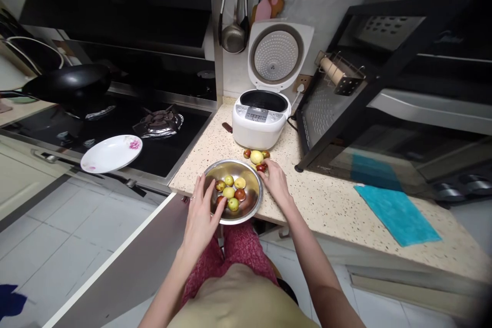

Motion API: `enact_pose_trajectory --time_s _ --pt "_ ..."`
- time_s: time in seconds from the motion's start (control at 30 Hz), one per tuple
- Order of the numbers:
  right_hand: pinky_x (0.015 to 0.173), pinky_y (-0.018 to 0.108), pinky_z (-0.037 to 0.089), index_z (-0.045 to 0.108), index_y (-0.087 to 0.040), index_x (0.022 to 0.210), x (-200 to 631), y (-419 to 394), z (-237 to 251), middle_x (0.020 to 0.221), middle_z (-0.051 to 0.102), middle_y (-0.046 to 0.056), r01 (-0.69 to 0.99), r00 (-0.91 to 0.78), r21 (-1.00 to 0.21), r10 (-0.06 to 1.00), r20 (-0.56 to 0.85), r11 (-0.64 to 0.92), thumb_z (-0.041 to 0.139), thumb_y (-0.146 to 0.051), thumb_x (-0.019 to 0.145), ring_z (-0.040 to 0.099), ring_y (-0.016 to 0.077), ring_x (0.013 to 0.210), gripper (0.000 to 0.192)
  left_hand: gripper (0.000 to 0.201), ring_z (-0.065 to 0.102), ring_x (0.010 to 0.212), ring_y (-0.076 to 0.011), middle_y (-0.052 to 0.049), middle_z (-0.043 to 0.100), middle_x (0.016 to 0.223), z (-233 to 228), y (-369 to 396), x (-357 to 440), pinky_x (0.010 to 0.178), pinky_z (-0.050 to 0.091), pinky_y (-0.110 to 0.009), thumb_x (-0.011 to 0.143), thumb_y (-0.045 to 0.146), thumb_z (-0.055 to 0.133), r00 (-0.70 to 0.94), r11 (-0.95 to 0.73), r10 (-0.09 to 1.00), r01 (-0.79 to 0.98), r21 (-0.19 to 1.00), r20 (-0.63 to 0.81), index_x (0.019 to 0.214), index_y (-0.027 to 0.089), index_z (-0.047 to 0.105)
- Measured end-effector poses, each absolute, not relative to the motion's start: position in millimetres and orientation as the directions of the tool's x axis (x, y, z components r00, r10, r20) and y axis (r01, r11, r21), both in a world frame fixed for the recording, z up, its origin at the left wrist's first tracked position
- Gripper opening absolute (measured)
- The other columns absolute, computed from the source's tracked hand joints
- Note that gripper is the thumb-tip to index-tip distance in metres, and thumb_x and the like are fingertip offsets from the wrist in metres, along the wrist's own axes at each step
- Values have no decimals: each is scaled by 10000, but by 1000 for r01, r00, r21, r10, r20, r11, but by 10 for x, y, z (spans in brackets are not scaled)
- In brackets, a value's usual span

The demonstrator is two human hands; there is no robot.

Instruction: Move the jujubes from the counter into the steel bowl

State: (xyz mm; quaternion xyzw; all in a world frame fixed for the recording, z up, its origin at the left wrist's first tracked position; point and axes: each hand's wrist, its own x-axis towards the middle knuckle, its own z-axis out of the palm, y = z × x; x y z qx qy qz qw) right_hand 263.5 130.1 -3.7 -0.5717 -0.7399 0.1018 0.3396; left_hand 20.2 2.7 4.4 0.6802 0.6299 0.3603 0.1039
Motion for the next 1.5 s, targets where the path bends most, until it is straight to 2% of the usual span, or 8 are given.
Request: enact_pose_trajectory --time_s 0.27,0.47,0.57,0.73,0.9,1.2,1.33,1.5 --pt "855 404 538 651 -204 1159 2704 1137 -5 1056 638 112 824 -149 -467 918 367 320 556 -170 913 622 297 1004 267 492 224 1623 -328 -120 360 1701 112 -4 229 1293 236 -642 1057 390 519 74 -279 924 802 529 375 1533 274 480" --pt "907 414 564 637 -244 1197 2692 819 291 1111 646 97 692 -122 -607 892 435 390 579 -253 962 648 274 1005 243 492 235 1617 -343 -139 369 1693 84 1 232 1286 156 -700 1063 392 507 83 -276 923 822 498 375 1538 270 468" --pt "951 435 561 627 -259 1195 2562 698 428 1154 656 95 644 -195 -616 877 440 453 588 -234 960 650 282 1071 239 492 240 1616 -338 -145 375 1690 82 0 233 1291 153 -689 1067 388 498 84 -279 920 827 488 383 1540 259 467" --pt "943 466 530 634 -239 1141 2349 651 448 1137 685 94 688 -388 -499 848 360 527 564 -94 921 638 300 1069 273 498 231 1619 -337 -158 376 1687 103 -6 233 1295 170 -675 1071 397 490 102 -289 918 834 470 384 1539 228 467" --pt "915 445 508 636 -192 1112 2248 705 417 1102 710 118 747 -466 -373 833 298 551 489 42 847 635 299 1023 383 507 236 1618 -337 -156 386 1681 108 -4 239 1292 202 -667 1070 415 486 93 -282 918 836 471 385 1544 237 463" --pt "869 380 506 638 -211 989 2162 783 308 975 722 62 733 -473 -382 825 309 563 472 34 859 643 242 918 323 521 236 1616 -344 -185 374 1682 66 3 230 1284 229 -669 1076 417 481 111 -305 898 855 419 427 1551 204 445" --pt "910 374 511 658 -196 1015 2283 856 321 1043 740 70 676 -495 -464 819 289 572 538 29 862 668 240 980 298 516 254 1609 -353 -196 376 1678 49 5 233 1278 247 -673 1073 400 493 108 -305 889 863 402 444 1543 189 458" --pt "953 387 515 680 -195 1071 2552 1047 374 1098 737 94 680 -276 -548 863 423 486 526 -49 933 677 257 1037 253 533 261 1605 -363 -205 366 1681 40 4 221 1274 267 -668 1067 404 502 122 -309 890 871 383 440 1545 171 465"
